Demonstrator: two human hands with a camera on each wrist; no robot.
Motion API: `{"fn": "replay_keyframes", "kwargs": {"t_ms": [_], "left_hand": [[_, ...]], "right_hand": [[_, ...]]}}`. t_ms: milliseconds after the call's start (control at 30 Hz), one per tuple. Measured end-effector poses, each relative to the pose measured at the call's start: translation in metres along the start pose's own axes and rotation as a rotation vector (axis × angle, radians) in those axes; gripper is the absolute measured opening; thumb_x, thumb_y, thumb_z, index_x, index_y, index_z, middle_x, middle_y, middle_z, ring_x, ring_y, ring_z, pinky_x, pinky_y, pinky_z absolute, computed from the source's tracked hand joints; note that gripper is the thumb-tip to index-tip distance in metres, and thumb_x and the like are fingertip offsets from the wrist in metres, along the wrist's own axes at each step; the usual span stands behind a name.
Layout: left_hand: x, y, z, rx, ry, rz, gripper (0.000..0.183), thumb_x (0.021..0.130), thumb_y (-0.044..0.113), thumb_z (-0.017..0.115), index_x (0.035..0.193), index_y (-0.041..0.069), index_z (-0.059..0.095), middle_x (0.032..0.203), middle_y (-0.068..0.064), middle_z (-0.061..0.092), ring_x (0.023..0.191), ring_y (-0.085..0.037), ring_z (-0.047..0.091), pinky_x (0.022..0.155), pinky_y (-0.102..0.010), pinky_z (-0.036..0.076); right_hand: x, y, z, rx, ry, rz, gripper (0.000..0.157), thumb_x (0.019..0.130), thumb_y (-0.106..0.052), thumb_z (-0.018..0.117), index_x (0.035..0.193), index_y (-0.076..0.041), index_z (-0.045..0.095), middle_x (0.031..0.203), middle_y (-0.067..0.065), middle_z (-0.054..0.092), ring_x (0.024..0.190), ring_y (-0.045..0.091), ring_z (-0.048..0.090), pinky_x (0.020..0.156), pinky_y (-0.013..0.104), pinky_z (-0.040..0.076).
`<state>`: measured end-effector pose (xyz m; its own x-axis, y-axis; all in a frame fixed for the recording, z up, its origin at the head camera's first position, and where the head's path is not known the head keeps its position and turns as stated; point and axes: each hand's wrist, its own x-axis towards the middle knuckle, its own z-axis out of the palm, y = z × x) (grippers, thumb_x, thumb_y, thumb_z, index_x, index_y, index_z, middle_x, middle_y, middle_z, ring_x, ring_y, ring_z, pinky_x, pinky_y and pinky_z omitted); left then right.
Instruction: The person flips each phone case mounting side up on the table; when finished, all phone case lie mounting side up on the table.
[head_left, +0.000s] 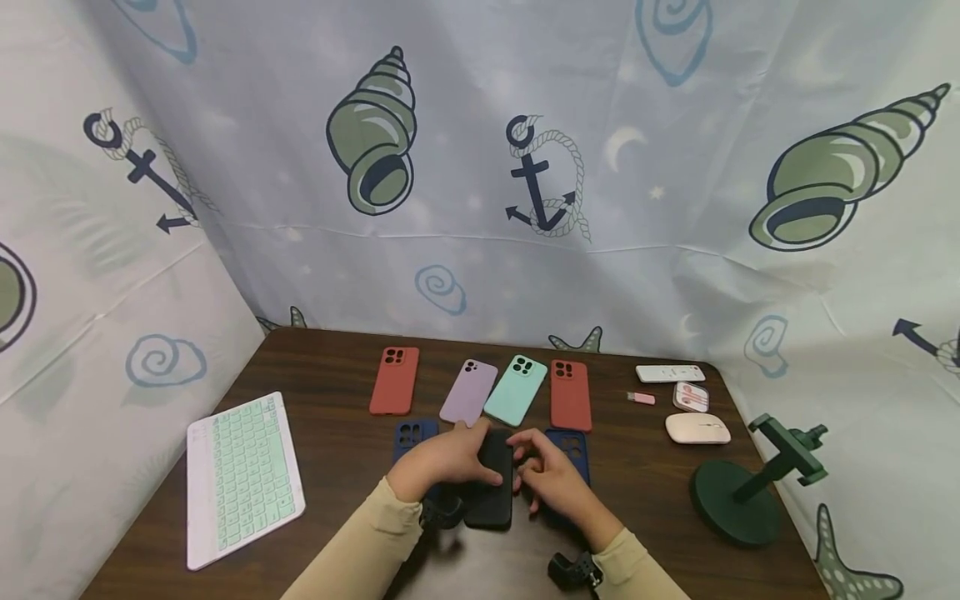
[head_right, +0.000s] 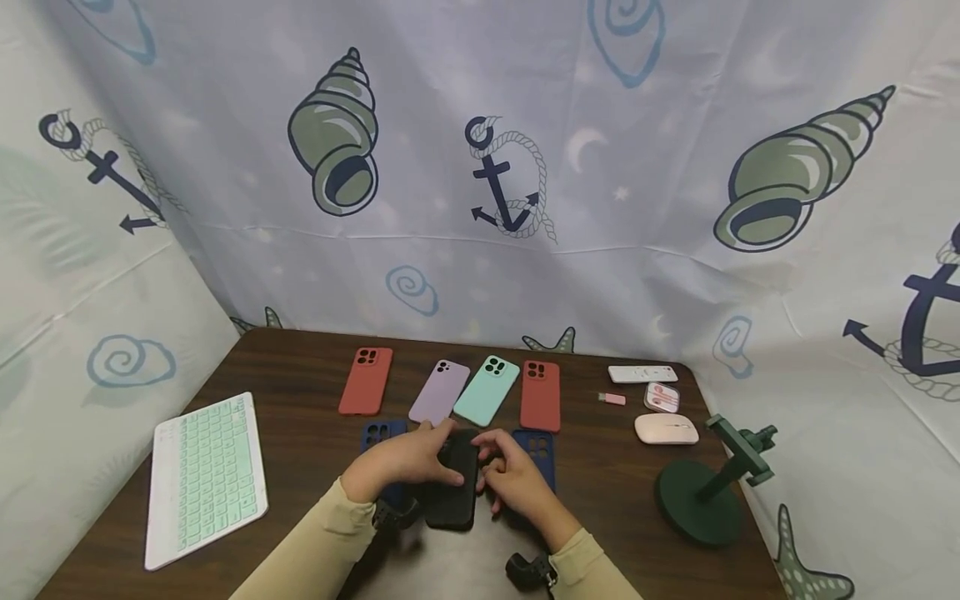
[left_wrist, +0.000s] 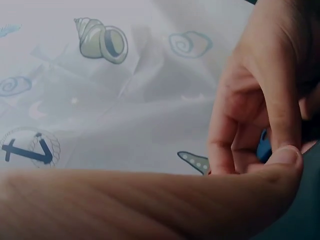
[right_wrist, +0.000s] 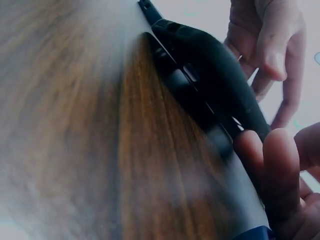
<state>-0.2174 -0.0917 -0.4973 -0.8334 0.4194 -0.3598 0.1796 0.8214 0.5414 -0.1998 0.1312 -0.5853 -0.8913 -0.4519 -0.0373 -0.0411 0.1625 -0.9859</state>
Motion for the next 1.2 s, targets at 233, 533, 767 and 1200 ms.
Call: {"fn": "replay_keyframes", "kwargs": {"t_ms": [233,533,767,1200], "left_hand": [[-0.002,0.007,0.001,-0.008,-0.032,0.036,0.093,0.086,0.054,0.076,0.16,0.027,0.027,0.148,-0.033,0.039,0.109,-0.033,0.065,0.089,-0.054,0.052],[-0.003,0.012,0.008,-0.052,-0.024,0.085,0.089,0.09,0.056,0.07,0.162,0.026,0.025,0.152,-0.037,0.037,0.125,-0.044,0.059,0.093,-0.059,0.05],[-0.002,0.011,0.006,-0.077,-0.022,0.123,0.085,0.093,0.052,0.068,0.162,0.03,0.024,0.152,-0.032,0.042,0.121,-0.042,0.062,0.088,-0.053,0.052],[-0.003,0.011,-0.002,-0.164,-0.011,0.147,0.071,0.098,0.027,0.067,0.158,0.018,0.031,0.074,-0.005,0.061,0.049,-0.015,0.056,0.052,-0.032,0.046]], "right_hand": [[0.0,0.001,0.0,0.008,-0.012,-0.077,0.042,0.099,-0.011,0.065,0.138,-0.018,0.05,0.124,0.019,0.047,0.071,0.023,0.063,0.046,0.048,0.054],[0.0,0.001,0.004,0.062,0.008,-0.134,0.05,0.099,-0.018,0.067,0.142,-0.017,0.042,0.128,0.019,0.044,0.06,0.035,0.057,0.043,0.049,0.052],[-0.001,-0.001,0.005,0.064,-0.006,-0.118,0.039,0.099,-0.018,0.067,0.121,0.001,0.042,0.091,0.035,0.056,0.052,0.031,0.058,0.042,0.049,0.051],[0.0,-0.018,0.001,-0.102,0.033,-0.116,0.024,0.1,-0.028,0.065,0.116,-0.011,0.061,0.095,0.022,0.065,0.063,0.029,0.063,0.048,0.041,0.055]]}}
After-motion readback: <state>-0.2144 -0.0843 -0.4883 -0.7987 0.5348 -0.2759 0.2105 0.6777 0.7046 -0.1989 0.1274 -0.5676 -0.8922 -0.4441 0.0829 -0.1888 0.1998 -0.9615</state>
